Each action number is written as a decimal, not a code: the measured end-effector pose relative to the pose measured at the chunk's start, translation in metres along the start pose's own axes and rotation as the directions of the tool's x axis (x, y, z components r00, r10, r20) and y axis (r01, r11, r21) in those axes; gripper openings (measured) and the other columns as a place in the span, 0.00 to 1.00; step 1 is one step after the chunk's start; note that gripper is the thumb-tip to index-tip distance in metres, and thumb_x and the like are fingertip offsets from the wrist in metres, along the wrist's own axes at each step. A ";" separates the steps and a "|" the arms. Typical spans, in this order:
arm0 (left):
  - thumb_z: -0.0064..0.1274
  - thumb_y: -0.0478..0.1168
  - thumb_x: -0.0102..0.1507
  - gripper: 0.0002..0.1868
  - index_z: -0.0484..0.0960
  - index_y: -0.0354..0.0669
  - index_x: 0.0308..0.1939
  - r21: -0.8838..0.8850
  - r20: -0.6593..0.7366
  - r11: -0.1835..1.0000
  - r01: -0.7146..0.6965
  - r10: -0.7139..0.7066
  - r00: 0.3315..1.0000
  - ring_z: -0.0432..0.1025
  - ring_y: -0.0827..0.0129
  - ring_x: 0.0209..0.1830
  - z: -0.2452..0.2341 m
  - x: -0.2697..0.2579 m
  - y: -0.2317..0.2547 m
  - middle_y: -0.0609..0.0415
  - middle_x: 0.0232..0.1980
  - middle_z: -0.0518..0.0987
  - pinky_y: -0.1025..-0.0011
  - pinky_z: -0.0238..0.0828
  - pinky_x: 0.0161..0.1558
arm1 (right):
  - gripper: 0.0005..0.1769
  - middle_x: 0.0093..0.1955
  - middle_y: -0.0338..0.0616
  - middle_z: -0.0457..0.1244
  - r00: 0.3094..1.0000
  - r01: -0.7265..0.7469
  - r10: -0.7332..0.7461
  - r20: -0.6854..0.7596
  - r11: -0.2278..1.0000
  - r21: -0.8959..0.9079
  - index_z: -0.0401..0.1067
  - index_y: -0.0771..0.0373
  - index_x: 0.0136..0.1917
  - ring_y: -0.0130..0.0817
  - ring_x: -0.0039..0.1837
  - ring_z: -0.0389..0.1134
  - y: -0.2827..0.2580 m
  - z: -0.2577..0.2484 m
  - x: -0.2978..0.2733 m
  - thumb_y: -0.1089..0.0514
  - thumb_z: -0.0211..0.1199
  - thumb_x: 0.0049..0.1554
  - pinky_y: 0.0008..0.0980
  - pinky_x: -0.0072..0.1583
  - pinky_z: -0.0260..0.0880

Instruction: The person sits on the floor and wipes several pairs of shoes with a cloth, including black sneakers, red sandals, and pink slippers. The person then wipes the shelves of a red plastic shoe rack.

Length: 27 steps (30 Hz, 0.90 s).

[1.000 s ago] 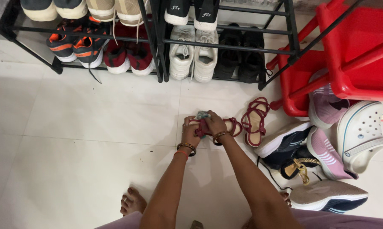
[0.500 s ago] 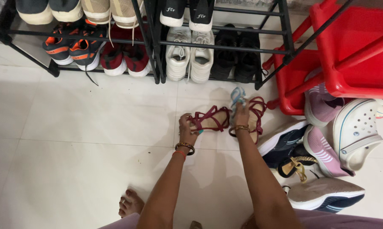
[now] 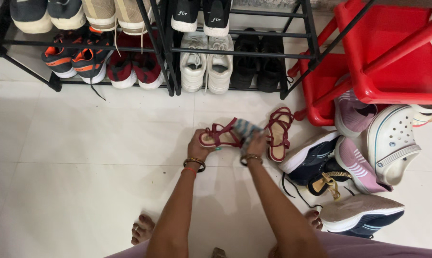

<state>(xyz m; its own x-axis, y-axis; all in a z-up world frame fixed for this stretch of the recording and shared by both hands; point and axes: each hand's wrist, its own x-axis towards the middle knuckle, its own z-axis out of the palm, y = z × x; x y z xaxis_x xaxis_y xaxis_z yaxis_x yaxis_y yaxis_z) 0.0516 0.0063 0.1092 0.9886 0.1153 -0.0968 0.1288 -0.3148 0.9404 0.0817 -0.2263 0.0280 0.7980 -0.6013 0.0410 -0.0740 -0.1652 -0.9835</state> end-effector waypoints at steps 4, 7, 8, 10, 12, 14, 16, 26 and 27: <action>0.77 0.40 0.43 0.37 0.76 0.44 0.53 -0.080 -0.053 0.995 -0.064 0.060 0.997 0.80 0.64 0.51 -0.022 0.014 0.043 0.52 0.51 0.84 0.69 0.79 0.54 | 0.21 0.55 0.49 0.66 0.998 0.057 -0.050 -0.038 0.975 0.215 0.66 0.69 0.63 0.36 0.54 0.65 -0.063 -0.015 0.027 0.49 0.52 0.66 0.34 0.59 0.65; 0.78 0.41 0.44 0.36 0.77 0.40 0.53 0.001 -0.139 0.956 -0.292 0.290 0.947 0.79 0.61 0.51 -0.040 0.027 0.078 0.49 0.51 0.82 0.67 0.77 0.54 | 0.19 0.51 0.50 0.65 0.994 0.101 -0.105 0.012 0.976 0.195 0.66 0.69 0.60 0.36 0.52 0.64 -0.130 -0.012 0.017 0.50 0.54 0.68 0.33 0.57 0.66; 0.78 0.41 0.44 0.37 0.77 0.39 0.53 0.061 -0.168 0.923 -0.380 0.385 0.907 0.78 0.59 0.50 -0.045 0.030 0.089 0.48 0.51 0.80 0.65 0.76 0.53 | 0.19 0.51 0.52 0.64 0.990 0.134 -0.141 0.031 0.976 0.172 0.65 0.70 0.59 0.36 0.52 0.63 -0.154 -0.009 0.011 0.50 0.54 0.69 0.34 0.57 0.66; 0.77 0.41 0.46 0.35 0.79 0.40 0.54 0.131 -0.137 0.929 -0.346 0.363 0.922 0.77 0.56 0.50 -0.048 0.033 0.109 0.47 0.51 0.80 0.63 0.76 0.53 | 0.18 0.51 0.50 0.66 0.974 0.180 -0.184 0.135 0.983 0.046 0.67 0.67 0.60 0.34 0.51 0.66 -0.197 -0.004 -0.005 0.49 0.53 0.68 0.32 0.55 0.67; 0.75 0.39 0.47 0.33 0.80 0.39 0.55 0.197 -0.104 0.912 -0.359 0.384 0.918 0.75 0.53 0.51 -0.042 0.031 0.122 0.46 0.51 0.79 0.61 0.74 0.53 | 0.17 0.57 0.49 0.66 0.931 0.262 -0.277 0.237 0.961 0.092 0.67 0.64 0.61 0.34 0.56 0.67 -0.229 0.002 -0.027 0.51 0.53 0.66 0.33 0.58 0.68; 0.72 0.35 0.47 0.34 0.79 0.38 0.56 0.255 -0.067 0.872 -0.417 0.446 0.892 0.72 0.49 0.52 -0.033 0.029 0.130 0.43 0.51 0.78 0.58 0.71 0.54 | 0.17 0.68 0.50 0.64 0.838 0.409 -0.436 0.329 0.900 0.152 0.66 0.63 0.64 0.40 0.66 0.65 -0.248 0.006 -0.043 0.58 0.54 0.63 0.37 0.67 0.65; 0.66 0.32 0.51 0.27 0.79 0.39 0.54 0.295 -0.002 0.887 -0.356 0.373 0.928 0.71 0.49 0.56 -0.022 0.030 0.132 0.45 0.54 0.79 0.58 0.70 0.58 | 0.23 0.77 0.53 0.60 0.700 0.597 -0.560 0.443 0.799 0.068 0.67 0.61 0.68 0.49 0.76 0.59 -0.251 0.006 -0.054 0.63 0.55 0.60 0.42 0.76 0.58; 0.51 0.26 0.53 0.41 0.65 0.43 0.73 0.316 0.239 0.812 -0.490 0.432 0.870 0.71 0.39 0.57 0.007 0.032 0.144 0.37 0.61 0.75 0.52 0.71 0.56 | 0.38 0.81 0.54 0.46 0.571 0.821 -0.682 0.458 0.491 -0.292 0.62 0.54 0.76 0.63 0.81 0.44 -0.190 -0.020 -0.063 0.61 0.65 0.53 0.63 0.79 0.41; 0.52 0.27 0.54 0.43 0.61 0.44 0.75 0.326 0.268 0.817 -0.475 0.402 0.875 0.71 0.39 0.56 0.008 0.031 0.147 0.36 0.60 0.75 0.51 0.70 0.55 | 0.37 0.80 0.52 0.49 0.573 0.820 -0.684 0.452 0.485 -0.305 0.63 0.53 0.76 0.62 0.81 0.45 -0.192 -0.024 -0.060 0.60 0.64 0.53 0.63 0.80 0.41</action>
